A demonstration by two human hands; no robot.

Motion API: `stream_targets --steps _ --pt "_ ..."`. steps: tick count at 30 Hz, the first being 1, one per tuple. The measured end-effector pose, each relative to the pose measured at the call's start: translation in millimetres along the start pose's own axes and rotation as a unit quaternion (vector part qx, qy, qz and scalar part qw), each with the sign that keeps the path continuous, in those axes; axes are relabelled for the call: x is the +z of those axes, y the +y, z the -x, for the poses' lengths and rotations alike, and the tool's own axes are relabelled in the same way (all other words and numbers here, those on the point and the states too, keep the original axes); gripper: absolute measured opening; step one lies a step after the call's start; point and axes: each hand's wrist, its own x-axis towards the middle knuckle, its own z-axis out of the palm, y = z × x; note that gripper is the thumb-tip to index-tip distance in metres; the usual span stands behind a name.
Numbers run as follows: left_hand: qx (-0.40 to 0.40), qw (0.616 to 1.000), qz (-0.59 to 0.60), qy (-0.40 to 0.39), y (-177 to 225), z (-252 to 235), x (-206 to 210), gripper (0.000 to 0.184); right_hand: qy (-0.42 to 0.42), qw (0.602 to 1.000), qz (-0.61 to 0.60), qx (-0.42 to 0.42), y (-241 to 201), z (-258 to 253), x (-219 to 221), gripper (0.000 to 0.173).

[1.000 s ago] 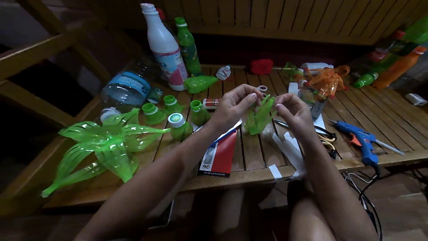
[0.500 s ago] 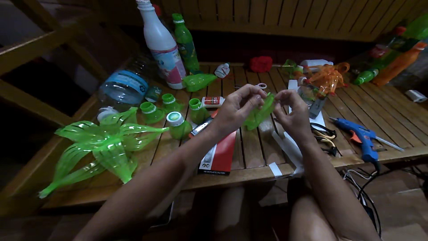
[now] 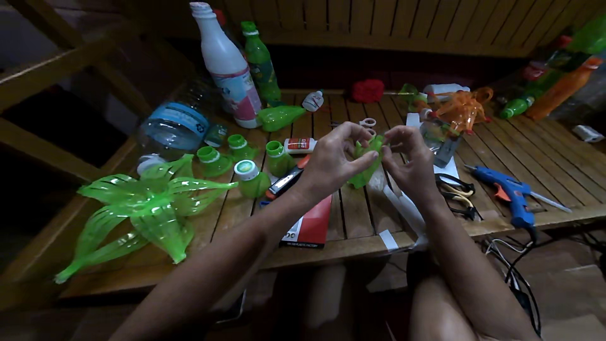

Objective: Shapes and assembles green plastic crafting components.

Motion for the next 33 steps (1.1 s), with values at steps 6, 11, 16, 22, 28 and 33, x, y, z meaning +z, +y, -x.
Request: stream_targets --steps 6,11,16,22,28,33 --pt "-0.005 0.999 -0.034 0.022 4.5 4.0 2.2 0.027 -0.006 1.0 -0.001 -0.012 -1.1 0.0 -0.4 0.028" --pt "-0.013 0.998 -0.062 0.009 7.6 6.4 2.6 0.025 -0.001 1.0 -0.004 -0.026 0.9 -0.1 1.0 0.027" --pt "-0.006 0.999 -0.048 0.016 2.8 4.3 3.5 0.018 -0.025 0.999 -0.016 -0.015 -3.5 -0.2 -3.9 0.028" --pt "-0.023 0.998 -0.047 0.02 2.0 4.1 2.6 0.017 -0.02 0.999 -0.048 0.008 2.7 -1.5 -2.2 0.028" --pt "-0.015 0.997 -0.077 0.019 1.0 3.7 2.5 0.017 -0.026 0.998 -0.05 0.026 0.2 -0.7 -3.3 0.03" --pt "0.001 0.995 -0.098 0.03 -0.2 3.5 3.5 0.017 -0.029 0.998 -0.04 0.032 -3.8 -0.4 -4.3 0.03"
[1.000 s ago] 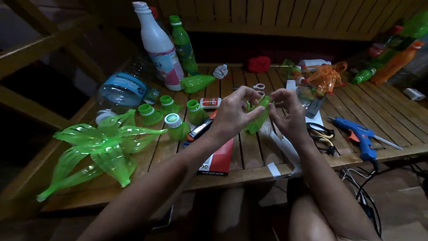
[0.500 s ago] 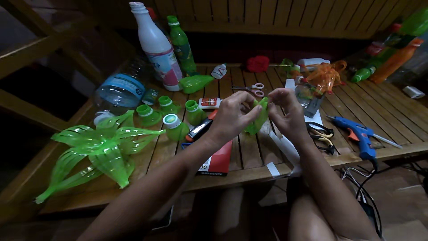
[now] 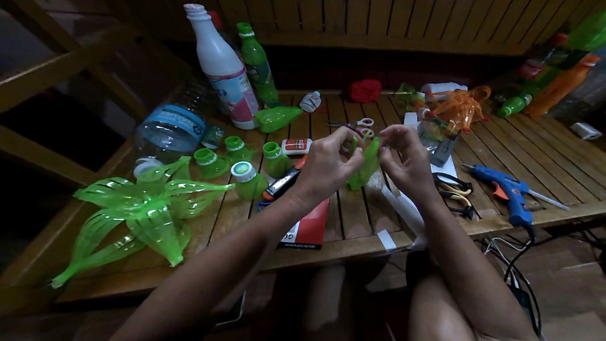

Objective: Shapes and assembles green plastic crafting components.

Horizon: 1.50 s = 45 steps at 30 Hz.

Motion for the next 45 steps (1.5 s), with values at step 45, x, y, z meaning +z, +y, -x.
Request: stream_targets --steps 45 --pt "-0.127 0.946 0.288 -0.074 3 -4 -2 0.013 -0.008 0.998 -0.066 -0.009 6 -1 -1 0.015"
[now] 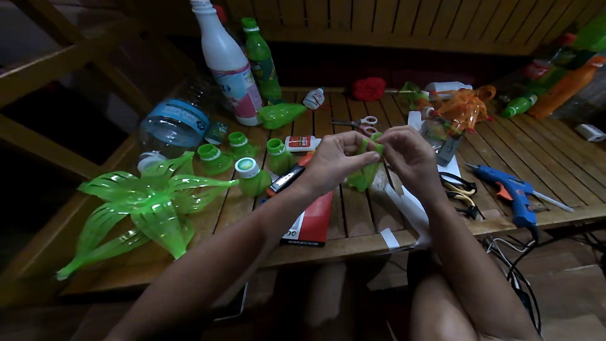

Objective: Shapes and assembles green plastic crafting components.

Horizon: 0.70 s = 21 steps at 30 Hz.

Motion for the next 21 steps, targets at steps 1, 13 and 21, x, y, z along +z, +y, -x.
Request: stream_targets --steps 1,13,21 --pt "-0.005 1.0 -0.006 0.006 0 0 0 0.013 -0.002 1.0 -0.005 0.002 0 0 0 0.016" --pt "-0.018 0.999 -0.02 0.018 1 0 0 0.011 0.028 0.984 0.164 -0.061 -8 1 3 0.014" --pt "-0.009 0.999 -0.017 0.036 -1 0 0 0.01 -0.017 0.996 0.091 -0.007 -16 4 4 0.02"
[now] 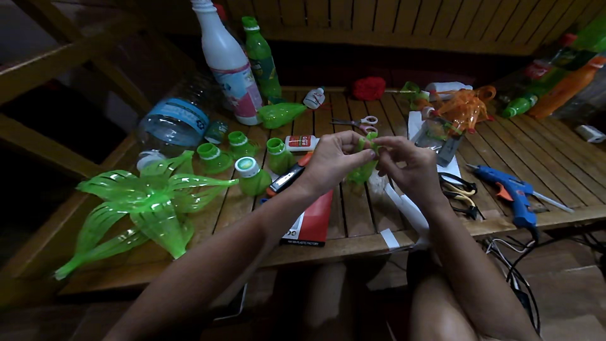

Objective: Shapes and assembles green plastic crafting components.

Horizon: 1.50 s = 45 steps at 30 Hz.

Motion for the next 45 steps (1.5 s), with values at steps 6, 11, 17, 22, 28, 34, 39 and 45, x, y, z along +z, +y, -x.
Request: stream_targets --steps 6,11,17,22,28,34,39,45 --pt "-0.021 1.0 0.006 0.0 1.5 -0.3 -0.6 0.01 -0.012 1.0 -0.021 0.01 -1.9 0.1 -0.4 0.021" --pt "-0.027 1.0 -0.002 -0.013 3.0 -0.2 -2.5 0.012 -0.023 0.994 -0.095 0.038 -0.1 0.5 -1.0 0.021" --pt "-0.038 0.999 0.017 -0.024 1.9 -2.0 -2.6 0.012 -0.022 0.968 -0.218 0.125 3.7 -0.9 -2.8 0.02" --pt "-0.045 0.998 0.017 -0.028 3.2 -1.9 -2.9 0.015 -0.022 0.963 -0.23 0.138 2.9 -2.0 -4.1 0.02" --pt "-0.037 0.998 0.016 -0.046 2.9 -2.4 -4.1 0.017 -0.019 0.957 -0.245 0.151 3.9 -2.3 -5.3 0.017" --pt "-0.042 0.998 0.01 -0.048 3.4 -2.4 -4.1 0.016 -0.015 0.954 -0.251 0.164 4.0 -2.3 -5.6 0.015" --pt "-0.044 0.997 -0.008 -0.062 5.1 -3.3 -6.6 0.015 -0.013 0.96 -0.227 0.166 5.9 -2.4 -6.8 0.014" --pt "-0.043 0.997 -0.012 -0.06 4.9 -3.9 -7.6 0.011 -0.014 0.957 -0.228 0.177 6.7 -1.9 -7.9 0.013"
